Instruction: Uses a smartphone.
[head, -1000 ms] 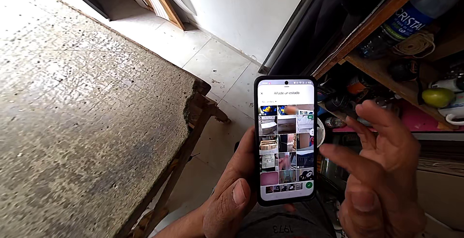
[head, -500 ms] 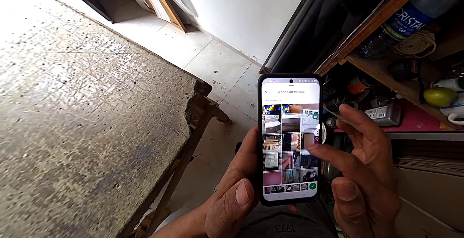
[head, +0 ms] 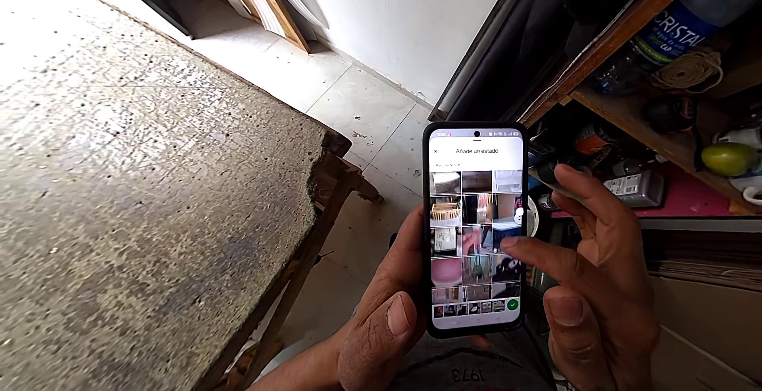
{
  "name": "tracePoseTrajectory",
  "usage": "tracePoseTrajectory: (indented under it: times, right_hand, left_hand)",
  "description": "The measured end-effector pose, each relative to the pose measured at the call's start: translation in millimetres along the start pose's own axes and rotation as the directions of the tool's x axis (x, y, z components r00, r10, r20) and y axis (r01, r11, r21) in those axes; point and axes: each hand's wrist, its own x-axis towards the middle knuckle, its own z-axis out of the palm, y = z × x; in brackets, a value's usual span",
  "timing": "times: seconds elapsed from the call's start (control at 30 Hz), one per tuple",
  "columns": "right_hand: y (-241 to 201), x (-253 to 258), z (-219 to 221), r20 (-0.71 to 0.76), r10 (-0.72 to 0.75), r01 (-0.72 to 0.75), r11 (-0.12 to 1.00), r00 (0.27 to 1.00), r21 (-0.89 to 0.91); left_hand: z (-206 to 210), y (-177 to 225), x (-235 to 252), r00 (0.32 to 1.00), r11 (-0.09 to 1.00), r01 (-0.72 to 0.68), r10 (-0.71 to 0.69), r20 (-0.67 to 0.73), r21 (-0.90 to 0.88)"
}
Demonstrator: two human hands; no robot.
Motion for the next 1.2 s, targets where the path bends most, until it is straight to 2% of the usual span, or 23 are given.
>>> tracePoseTrajectory:
  times: [0.33,0.57,0.9,1.07,1.2]
  right_hand:
    - [-1,4,3,-0.008,0.03,-0.031,0.998,1.0,-0.056]
    - [-1,-5,-2,-0.017,0.002,-0.002,1.0,1.0,0.024]
    - [0,-5,-1,-0.003,0.022,-0.022,1.0,1.0,0.003]
    - [-4,-4,-1,-0.022,-0.009,0.01,1.0,1.0,0.015]
    - [-7,-3,2,0.02,-0.042,0.043,0.999,0.999,-0.024]
  left_hand:
    - [0,-1,0,1.0,1.0,0.017,-0.017,-0.004,-0.017]
    - [0,-1,0,1.0,1.0,-0.006,0.006,-0.009,-0.006]
    - [-2,-1,-1,1.0,0.999,-0.005,0.005,-0.005,-0.039]
    - [-2,-1,0,1.0,1.0,-0.012,0.012,-0.009,-0.023]
    - [-2,-2,1,1.0,0.999,-0.026,0.026,-0.008,-0.02]
